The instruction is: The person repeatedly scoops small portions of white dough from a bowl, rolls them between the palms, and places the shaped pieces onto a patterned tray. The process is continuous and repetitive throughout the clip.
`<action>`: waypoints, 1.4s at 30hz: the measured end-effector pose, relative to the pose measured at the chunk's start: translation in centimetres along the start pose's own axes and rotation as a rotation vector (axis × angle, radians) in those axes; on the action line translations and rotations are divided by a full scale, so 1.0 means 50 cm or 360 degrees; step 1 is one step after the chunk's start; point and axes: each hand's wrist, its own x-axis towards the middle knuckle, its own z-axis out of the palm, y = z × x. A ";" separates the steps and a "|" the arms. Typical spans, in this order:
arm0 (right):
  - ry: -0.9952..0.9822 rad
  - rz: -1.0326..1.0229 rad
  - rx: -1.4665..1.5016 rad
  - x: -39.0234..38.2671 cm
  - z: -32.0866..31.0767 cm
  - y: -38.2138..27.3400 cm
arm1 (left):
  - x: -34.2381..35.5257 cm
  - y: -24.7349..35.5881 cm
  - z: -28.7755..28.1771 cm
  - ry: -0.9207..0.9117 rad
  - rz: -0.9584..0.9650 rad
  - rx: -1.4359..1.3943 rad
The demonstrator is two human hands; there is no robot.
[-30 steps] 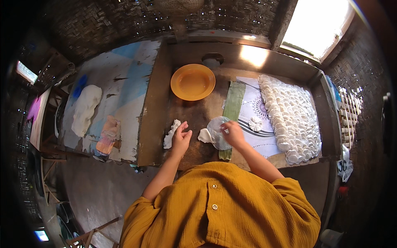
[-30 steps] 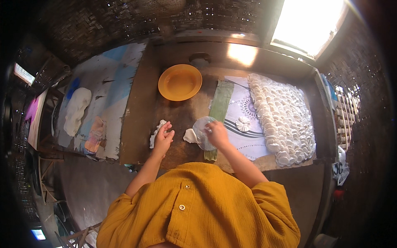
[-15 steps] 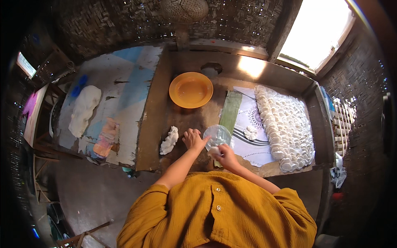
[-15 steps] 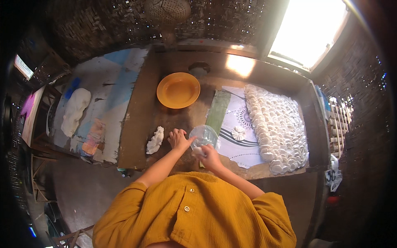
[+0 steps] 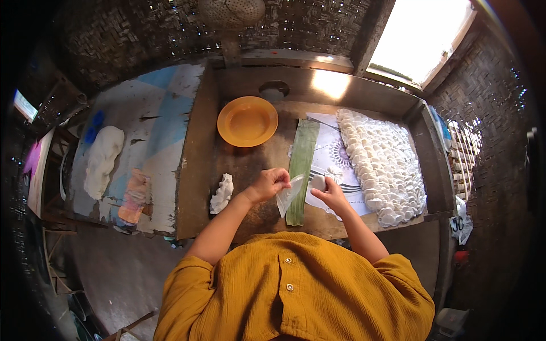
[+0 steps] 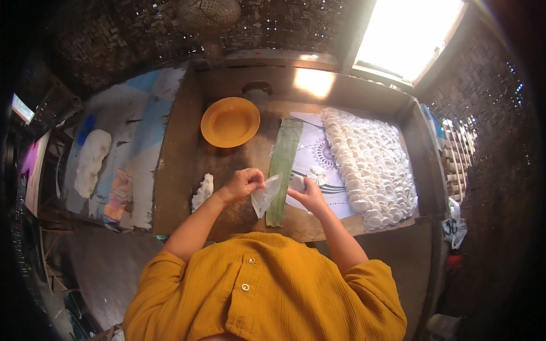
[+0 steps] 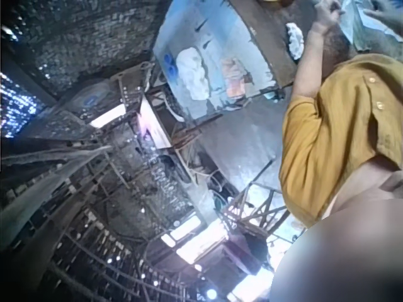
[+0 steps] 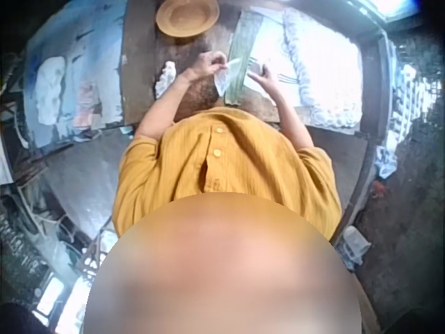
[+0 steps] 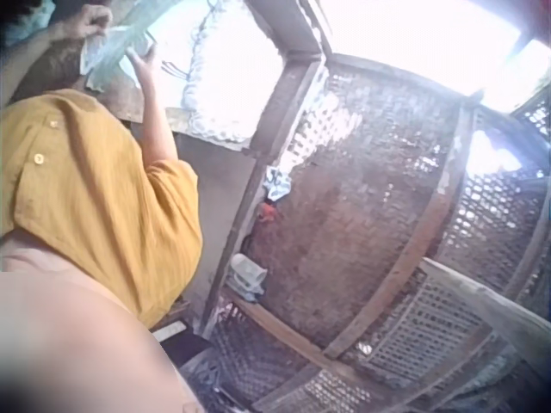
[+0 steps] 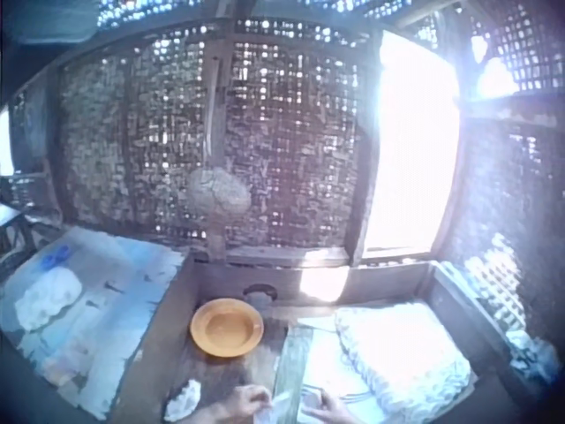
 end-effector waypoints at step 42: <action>0.0107 -0.0841 -0.1589 0.048 0.077 0.017 | -0.105 -0.087 0.151 -0.1262 0.0114 0.1400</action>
